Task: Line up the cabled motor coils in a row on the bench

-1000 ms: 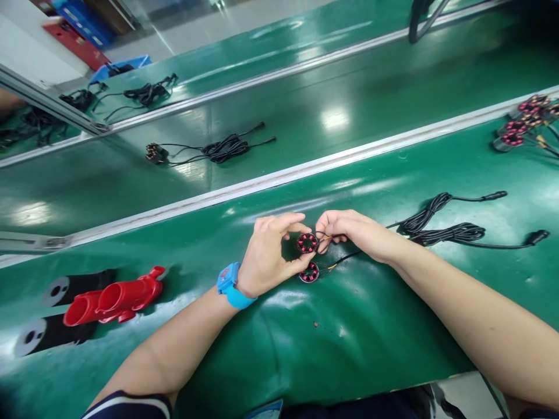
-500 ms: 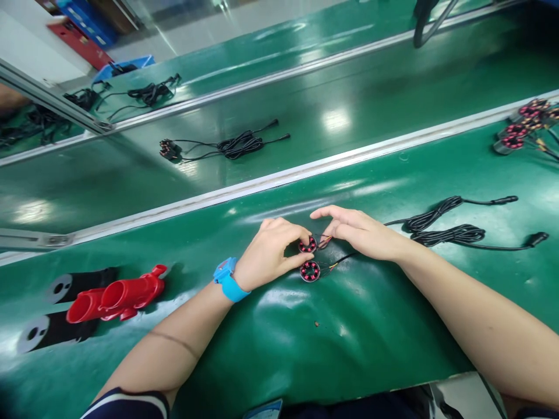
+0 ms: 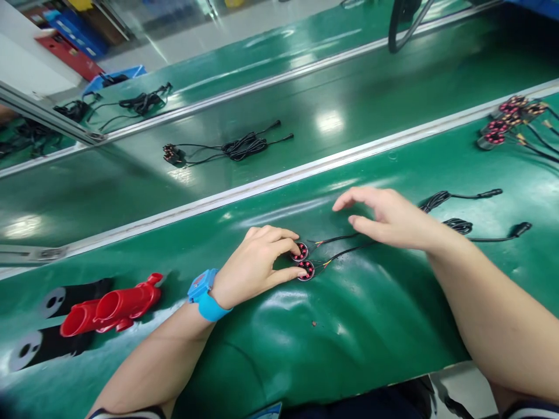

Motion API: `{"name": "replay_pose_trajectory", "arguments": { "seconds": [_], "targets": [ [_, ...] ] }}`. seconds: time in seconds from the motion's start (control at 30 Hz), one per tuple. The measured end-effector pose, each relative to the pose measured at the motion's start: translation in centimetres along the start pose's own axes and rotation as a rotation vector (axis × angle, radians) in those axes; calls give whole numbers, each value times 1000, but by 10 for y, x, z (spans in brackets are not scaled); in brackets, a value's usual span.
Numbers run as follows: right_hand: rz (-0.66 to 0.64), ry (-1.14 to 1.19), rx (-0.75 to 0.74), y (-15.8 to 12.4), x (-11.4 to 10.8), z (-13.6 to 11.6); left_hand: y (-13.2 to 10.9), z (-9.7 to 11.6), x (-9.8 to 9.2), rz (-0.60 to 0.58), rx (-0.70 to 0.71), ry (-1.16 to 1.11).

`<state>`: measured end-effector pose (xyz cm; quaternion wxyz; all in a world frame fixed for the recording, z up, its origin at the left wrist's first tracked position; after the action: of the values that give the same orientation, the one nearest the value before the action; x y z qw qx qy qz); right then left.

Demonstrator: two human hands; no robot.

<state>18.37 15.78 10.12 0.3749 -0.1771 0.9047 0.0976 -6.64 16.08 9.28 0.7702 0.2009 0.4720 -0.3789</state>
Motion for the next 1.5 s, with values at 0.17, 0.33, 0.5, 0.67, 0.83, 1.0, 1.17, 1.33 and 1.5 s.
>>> {"name": "replay_pose_trajectory", "arguments": {
  "seconds": [0.17,0.33,0.5,0.67,0.83,1.0,1.17,1.33,1.5],
  "targets": [
    [42,-608,130,-37,-63,48,-1,1,2,-11,-19,25],
    [-165,-561,578,-64,-87,93,0,2,3,-22,-10,29],
    [-178,-550,669,-63,-87,89,0,3,2,-39,-27,21],
    [-194,-536,751,-66,-90,91,0,5,3,-63,-48,24],
    [-178,-491,694,-69,-91,91,-2,5,2,-64,-45,45],
    [-107,-493,692,-63,-86,95,-4,6,2,-81,-46,58],
    [-157,-506,640,-58,-76,104,-3,8,2,-107,-56,57],
    [39,-587,475,-42,-68,92,-7,3,-10,-15,-99,80],
    [6,-620,645,-32,-59,96,18,-55,-52,251,-356,281]
  ]
}}
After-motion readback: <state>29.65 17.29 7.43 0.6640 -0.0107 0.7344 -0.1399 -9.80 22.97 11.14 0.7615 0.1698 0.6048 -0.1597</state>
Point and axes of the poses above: each hand's wrist, its own y-axis towards the middle knuckle, its own x-axis out of the palm, z = x × y, the point moved 4 cm from there along y, towards the middle knuckle, and after that the axes turned 1 degree about -x, right-handed, at the moved point
